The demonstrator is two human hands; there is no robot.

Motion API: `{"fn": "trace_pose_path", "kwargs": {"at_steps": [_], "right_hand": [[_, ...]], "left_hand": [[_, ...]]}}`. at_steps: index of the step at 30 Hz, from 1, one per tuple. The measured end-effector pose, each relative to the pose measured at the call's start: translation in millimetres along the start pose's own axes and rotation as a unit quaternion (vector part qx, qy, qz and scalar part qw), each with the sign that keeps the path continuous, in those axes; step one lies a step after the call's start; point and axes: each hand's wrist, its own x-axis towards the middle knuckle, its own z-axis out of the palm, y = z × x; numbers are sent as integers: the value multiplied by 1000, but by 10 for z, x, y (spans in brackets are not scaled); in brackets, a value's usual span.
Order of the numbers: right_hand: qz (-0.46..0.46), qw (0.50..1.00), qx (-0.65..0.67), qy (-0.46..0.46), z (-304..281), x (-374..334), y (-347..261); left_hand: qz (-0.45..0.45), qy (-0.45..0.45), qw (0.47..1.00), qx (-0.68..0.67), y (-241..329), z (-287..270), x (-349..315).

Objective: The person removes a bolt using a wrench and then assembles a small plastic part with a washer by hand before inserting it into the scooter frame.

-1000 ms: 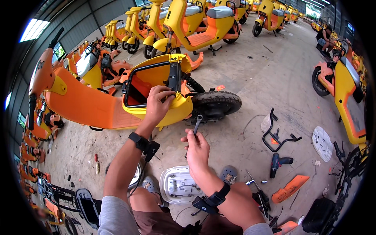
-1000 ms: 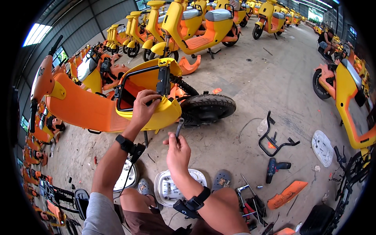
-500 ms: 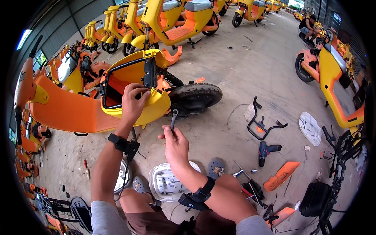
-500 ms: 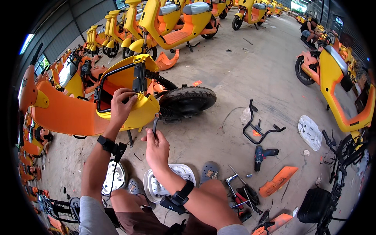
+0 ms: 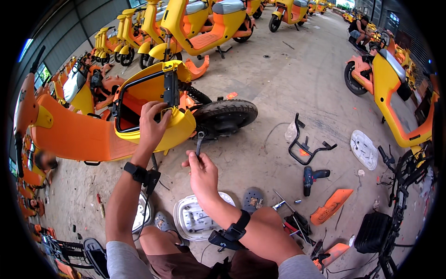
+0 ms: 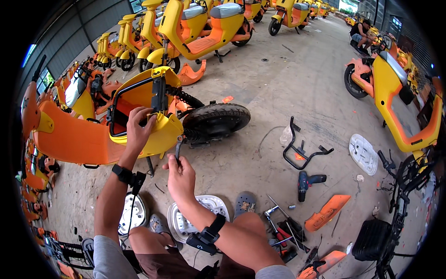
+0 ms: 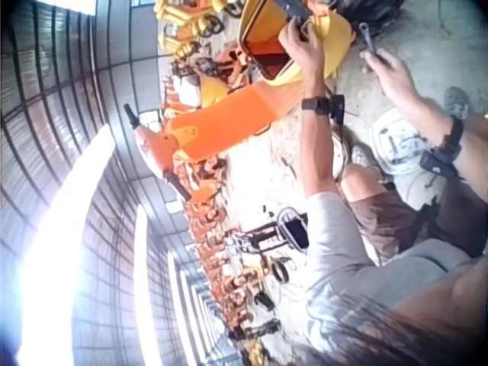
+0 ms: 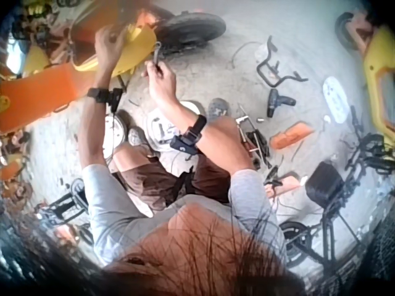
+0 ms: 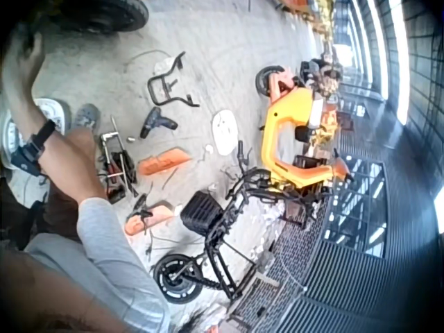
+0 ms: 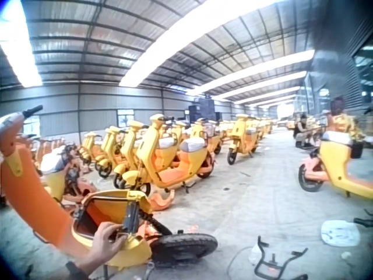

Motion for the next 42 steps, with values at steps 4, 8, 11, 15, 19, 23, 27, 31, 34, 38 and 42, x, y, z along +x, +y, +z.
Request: {"fn": "trace_pose_path", "kwargs": {"at_steps": [4,8,11,15,19,23,27,31,34,38,42], "right_hand": [[-5,1000,5,-2,18,7,15],[-8,1000,2,4,8,16,24],[38,999,-9,-26,-11,-2,-11],[32,999,-14,-28,-30,9,-33],[-6,1000,-11,-6,24,-4,7],[-4,1000,-3,-3,-12,0,4],[-9,1000,-3,-4,14,14,21],[-2,1000,13,-4,0,12,8],[-2,1000,6,2,-2,15,5],[40,999,-11,-25,-13,-15,-22],[15,1000,-15,-12,-13,8,13]], "left_hand": [[59,-14,997,39,-38,-27,0],[82,-10,990,117,-6,-37,39],[67,-14,993,92,12,-32,29],[71,-29,996,42,58,-9,20],[66,-31,996,44,7,-18,22],[60,-26,996,54,20,-6,54],[47,-3,995,88,17,-3,35],[60,-18,995,78,52,-24,55],[85,-26,994,60,25,-57,48],[66,-32,995,61,35,-121,88],[-4,-40,996,79,67,-86,104]]}}
